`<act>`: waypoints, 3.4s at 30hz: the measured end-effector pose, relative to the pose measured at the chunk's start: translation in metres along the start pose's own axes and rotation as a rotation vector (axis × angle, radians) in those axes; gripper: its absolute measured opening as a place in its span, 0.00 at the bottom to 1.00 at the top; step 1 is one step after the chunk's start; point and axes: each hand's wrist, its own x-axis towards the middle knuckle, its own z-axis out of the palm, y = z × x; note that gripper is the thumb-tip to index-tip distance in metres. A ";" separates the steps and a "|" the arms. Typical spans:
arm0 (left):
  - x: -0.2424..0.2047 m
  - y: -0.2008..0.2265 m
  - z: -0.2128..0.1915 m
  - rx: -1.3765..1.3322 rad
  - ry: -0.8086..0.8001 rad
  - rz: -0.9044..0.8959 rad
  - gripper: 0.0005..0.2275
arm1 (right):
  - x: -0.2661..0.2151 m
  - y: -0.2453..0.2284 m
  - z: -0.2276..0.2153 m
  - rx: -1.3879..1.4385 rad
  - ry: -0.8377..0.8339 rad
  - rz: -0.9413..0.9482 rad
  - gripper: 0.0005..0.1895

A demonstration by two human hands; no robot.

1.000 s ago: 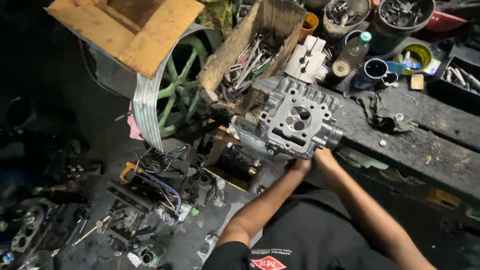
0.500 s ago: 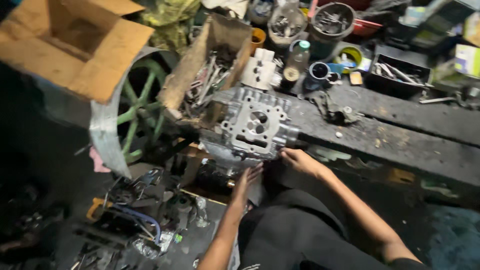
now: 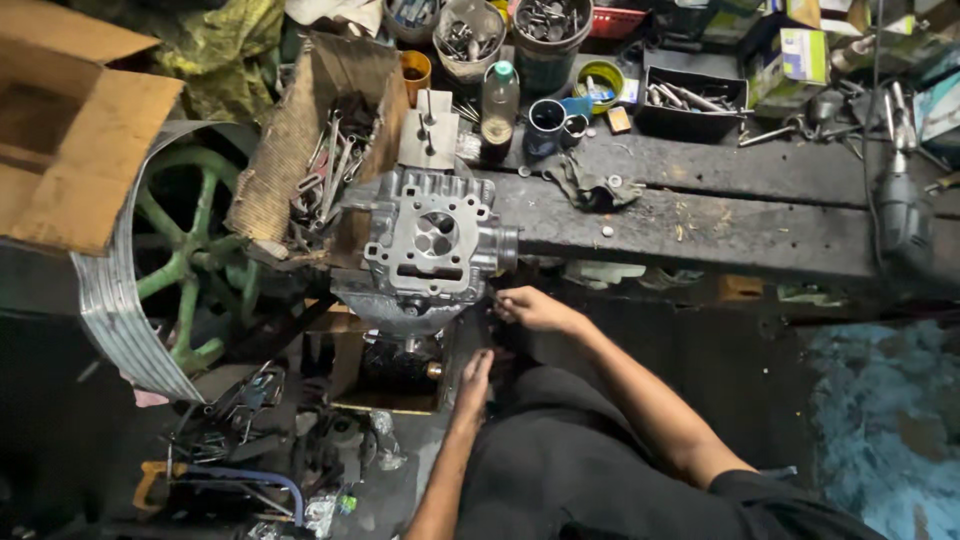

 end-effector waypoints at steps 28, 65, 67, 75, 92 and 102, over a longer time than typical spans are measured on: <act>0.015 -0.028 -0.027 0.045 -0.069 0.095 0.14 | 0.009 0.010 -0.011 0.248 -0.324 -0.182 0.14; 0.192 0.067 0.041 0.226 0.206 0.437 0.22 | 0.032 -0.057 0.039 0.091 0.434 -0.304 0.36; 0.186 0.075 0.042 0.237 0.208 0.463 0.21 | 0.035 -0.029 0.038 0.263 0.304 0.079 0.37; 0.102 0.024 0.069 0.299 0.361 0.545 0.19 | 0.101 0.048 -0.003 -0.368 0.647 -0.099 0.42; 0.135 0.097 0.072 0.193 0.330 0.541 0.19 | 0.046 0.071 0.005 -0.104 0.391 0.032 0.29; 0.094 0.052 0.095 0.283 0.383 0.633 0.18 | 0.077 0.062 -0.021 0.015 0.276 0.023 0.24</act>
